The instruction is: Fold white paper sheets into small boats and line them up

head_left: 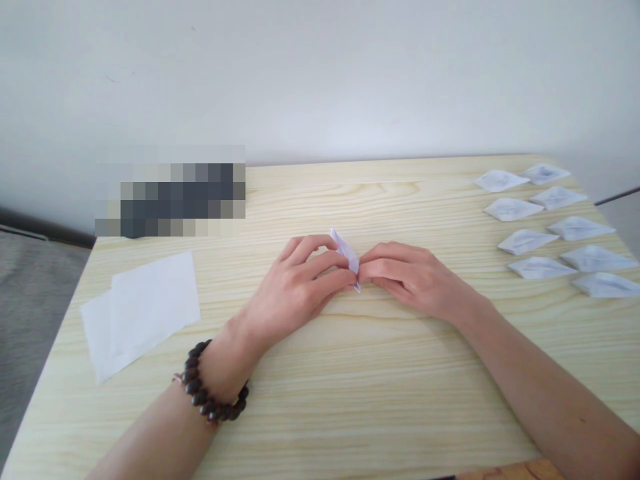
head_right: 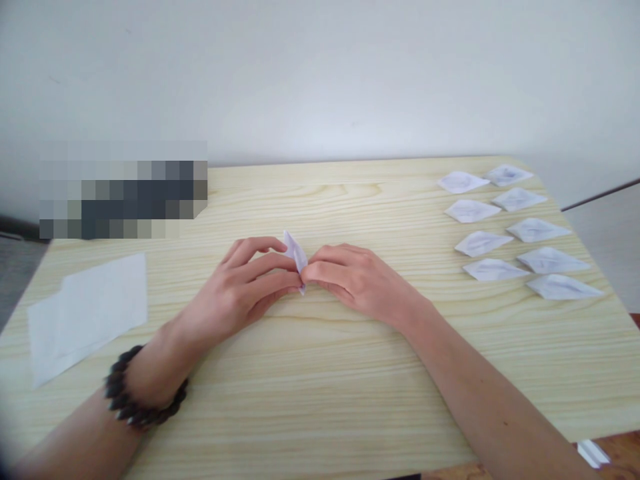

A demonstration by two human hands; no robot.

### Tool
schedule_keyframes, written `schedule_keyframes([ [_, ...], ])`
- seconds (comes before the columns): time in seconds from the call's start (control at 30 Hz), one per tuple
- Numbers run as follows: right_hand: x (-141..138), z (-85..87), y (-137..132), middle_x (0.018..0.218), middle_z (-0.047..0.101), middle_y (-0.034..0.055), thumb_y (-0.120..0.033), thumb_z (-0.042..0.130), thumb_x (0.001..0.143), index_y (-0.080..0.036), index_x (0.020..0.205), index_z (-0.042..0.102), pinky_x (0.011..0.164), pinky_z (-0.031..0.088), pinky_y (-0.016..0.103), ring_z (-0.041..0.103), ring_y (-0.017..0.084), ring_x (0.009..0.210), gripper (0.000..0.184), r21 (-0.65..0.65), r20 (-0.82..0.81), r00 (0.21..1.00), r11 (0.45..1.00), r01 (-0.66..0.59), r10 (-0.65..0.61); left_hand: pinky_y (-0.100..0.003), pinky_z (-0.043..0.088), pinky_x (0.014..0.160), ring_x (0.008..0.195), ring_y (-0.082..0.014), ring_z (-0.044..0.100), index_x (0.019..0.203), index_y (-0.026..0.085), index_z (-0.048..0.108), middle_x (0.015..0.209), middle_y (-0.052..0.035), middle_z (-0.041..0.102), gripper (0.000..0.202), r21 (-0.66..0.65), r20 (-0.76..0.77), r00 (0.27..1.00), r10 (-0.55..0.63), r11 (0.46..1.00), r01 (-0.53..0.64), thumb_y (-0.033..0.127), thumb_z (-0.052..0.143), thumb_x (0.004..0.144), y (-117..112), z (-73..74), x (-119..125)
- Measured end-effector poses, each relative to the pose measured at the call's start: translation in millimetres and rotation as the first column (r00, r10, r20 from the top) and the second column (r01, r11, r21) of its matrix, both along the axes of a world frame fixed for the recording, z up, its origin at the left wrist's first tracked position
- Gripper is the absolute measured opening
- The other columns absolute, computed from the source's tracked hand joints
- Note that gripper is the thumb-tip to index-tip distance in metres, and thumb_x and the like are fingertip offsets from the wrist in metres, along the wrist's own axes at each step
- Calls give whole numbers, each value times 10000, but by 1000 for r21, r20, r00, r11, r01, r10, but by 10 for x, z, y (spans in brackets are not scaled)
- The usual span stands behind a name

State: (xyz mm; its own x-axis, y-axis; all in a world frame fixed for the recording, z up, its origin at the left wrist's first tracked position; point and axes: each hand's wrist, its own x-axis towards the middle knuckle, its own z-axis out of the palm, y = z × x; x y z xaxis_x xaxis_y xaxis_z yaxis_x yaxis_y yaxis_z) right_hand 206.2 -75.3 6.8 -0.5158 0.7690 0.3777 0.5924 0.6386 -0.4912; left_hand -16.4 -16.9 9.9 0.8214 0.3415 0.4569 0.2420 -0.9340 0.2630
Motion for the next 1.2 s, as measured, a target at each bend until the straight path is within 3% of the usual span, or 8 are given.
schedule_keyframes([
  [0.63,-60,36,-43,927,684,51,-171,582,857,-174,963,604,783,489,274,620,149,841,108,-107,-66,996,992,59,-66,-344,415,800,939,-207,534,898,207,693,869,-18,717,67,63,46,998,38,997,-41,250,642,893,-12,-25,27],
  [0.97,-92,33,-29,747,683,9,-100,535,856,-198,879,617,737,483,305,612,149,700,131,55,-41,991,990,133,-131,-356,438,850,992,-204,556,984,233,691,943,-32,717,106,-27,33,997,65,998,-64,264,633,901,75,-28,-52],
  [1.2,-87,40,-13,848,721,34,-143,589,855,-191,891,631,733,464,336,618,175,752,73,123,80,991,987,100,-110,-397,470,917,1054,-218,533,825,247,714,1040,-56,658,71,-67,81,983,166,985,-160,234,661,869,183,-9,-128],
])
